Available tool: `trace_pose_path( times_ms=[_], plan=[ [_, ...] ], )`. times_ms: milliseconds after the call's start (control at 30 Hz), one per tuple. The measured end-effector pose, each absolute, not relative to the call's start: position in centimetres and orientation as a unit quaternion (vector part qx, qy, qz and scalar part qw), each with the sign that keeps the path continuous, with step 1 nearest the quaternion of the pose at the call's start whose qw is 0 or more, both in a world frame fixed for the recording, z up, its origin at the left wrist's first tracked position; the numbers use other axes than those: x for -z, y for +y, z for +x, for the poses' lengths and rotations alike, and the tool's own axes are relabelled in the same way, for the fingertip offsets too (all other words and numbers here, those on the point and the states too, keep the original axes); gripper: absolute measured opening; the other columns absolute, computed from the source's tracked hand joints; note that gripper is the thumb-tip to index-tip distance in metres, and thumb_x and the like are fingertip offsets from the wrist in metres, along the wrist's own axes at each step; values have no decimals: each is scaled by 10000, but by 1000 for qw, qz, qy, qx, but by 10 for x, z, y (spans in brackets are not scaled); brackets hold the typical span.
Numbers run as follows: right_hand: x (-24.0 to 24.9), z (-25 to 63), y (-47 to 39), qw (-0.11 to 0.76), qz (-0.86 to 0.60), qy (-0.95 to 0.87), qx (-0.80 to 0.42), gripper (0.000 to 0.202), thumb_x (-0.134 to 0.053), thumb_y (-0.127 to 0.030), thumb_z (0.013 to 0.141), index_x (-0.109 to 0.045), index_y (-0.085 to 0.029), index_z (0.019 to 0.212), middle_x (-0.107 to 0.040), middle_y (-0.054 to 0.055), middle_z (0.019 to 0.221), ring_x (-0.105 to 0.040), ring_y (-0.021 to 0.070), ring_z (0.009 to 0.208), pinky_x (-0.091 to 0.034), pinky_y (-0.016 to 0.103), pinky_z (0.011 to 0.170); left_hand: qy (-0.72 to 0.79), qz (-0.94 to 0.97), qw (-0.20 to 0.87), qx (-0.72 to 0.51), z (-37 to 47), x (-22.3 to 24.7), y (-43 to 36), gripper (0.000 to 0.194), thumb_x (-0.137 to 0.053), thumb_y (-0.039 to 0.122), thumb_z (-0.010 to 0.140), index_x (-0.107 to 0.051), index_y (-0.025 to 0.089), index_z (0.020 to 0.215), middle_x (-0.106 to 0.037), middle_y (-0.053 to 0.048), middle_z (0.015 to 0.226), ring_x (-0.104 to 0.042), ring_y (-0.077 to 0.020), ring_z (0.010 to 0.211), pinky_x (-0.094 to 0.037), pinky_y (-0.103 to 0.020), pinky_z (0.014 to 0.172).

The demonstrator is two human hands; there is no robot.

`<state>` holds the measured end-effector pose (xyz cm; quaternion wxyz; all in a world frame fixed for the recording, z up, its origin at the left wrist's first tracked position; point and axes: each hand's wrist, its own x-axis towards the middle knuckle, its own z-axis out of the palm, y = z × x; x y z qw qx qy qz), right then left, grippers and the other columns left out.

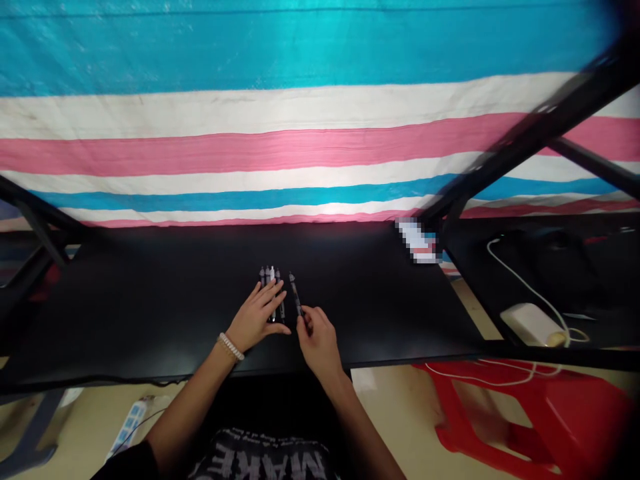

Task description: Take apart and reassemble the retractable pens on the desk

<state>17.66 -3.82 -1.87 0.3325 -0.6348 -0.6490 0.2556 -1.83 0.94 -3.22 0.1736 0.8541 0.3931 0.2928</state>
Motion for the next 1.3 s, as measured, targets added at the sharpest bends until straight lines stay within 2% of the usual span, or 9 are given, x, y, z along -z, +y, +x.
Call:
trace_pose_path(
  times_ms=[167,267,367,500,700,867,1100,1200,1300],
  plan=[
    [2,179,-55,415,-547,-615,-388,289,-479,-333,1008,-666,-187,1173,-606,51,927,-614,150,747,-511,261,648,481,619,373,-497,-10,7,-7,540,-689,421,906,-576,218,1394,-592,-179,1437,-566,-283,1340,-419,-511,1144],
    [-8,169,-66,420,-499,-612,-448,290,-513,-369,1002,-701,-210,1155,-622,56,955,-626,152,808,-514,255,670,474,386,538,-580,-4,-9,-17,403,-664,425,926,-666,171,1239,-750,-162,1152,-749,-238,1013,-601,-397,906],
    [-9,157,-72,430,-498,-546,-519,332,-528,-443,993,-714,-191,1104,-601,8,760,-572,111,600,-470,223,531,452,264,597,-608,-1,-21,-23,282,-783,386,836,-743,148,981,-780,-84,875,-762,-165,774,-622,-282,772],
    [-8,148,-73,451,-515,-414,-600,449,-533,-568,962,-703,-156,1017,-506,-66,545,-406,59,350,-327,185,346,410,229,622,-626,1,-30,-31,327,-816,417,795,-770,143,965,-787,-99,919,-768,-181,854,-617,-302,849],
    [-15,149,-74,437,-518,-462,-572,406,-544,-501,980,-747,-151,953,-564,-46,510,-466,64,325,-370,175,333,457,229,553,-658,2,-29,-37,310,-814,356,805,-765,158,1039,-791,-81,881,-775,-185,793,-638,-301,776],
    [-8,146,-77,520,-508,-599,-335,230,-570,-266,990,-763,-200,1097,-752,32,750,-713,136,584,-623,248,577,445,199,551,-678,6,-28,-37,283,-847,362,762,-769,151,933,-788,-72,857,-777,-191,795,-640,-312,786],
    [8,153,-75,551,-456,-690,-115,394,-616,-42,919,-725,-270,1221,-783,64,1063,-773,167,876,-668,288,828,441,148,556,-688,11,-29,-41,300,-877,367,721,-765,143,885,-781,-59,826,-774,-190,798,-639,-324,800],
    [1,156,-71,538,-486,-667,-168,332,-675,-139,908,-724,-268,1210,-754,82,1157,-746,209,1007,-654,361,898,444,136,555,-690,10,-30,-41,306,-882,369,713,-762,143,881,-782,-63,839,-773,-194,816,-636,-328,808],
    [-9,157,-69,512,-539,-590,-314,324,-682,-283,921,-692,-229,1241,-761,90,1059,-752,204,882,-669,366,771,446,138,545,-697,8,-32,-40,301,-870,372,731,-759,153,905,-782,-58,858,-771,-189,835,-629,-328,820]
  ],
)
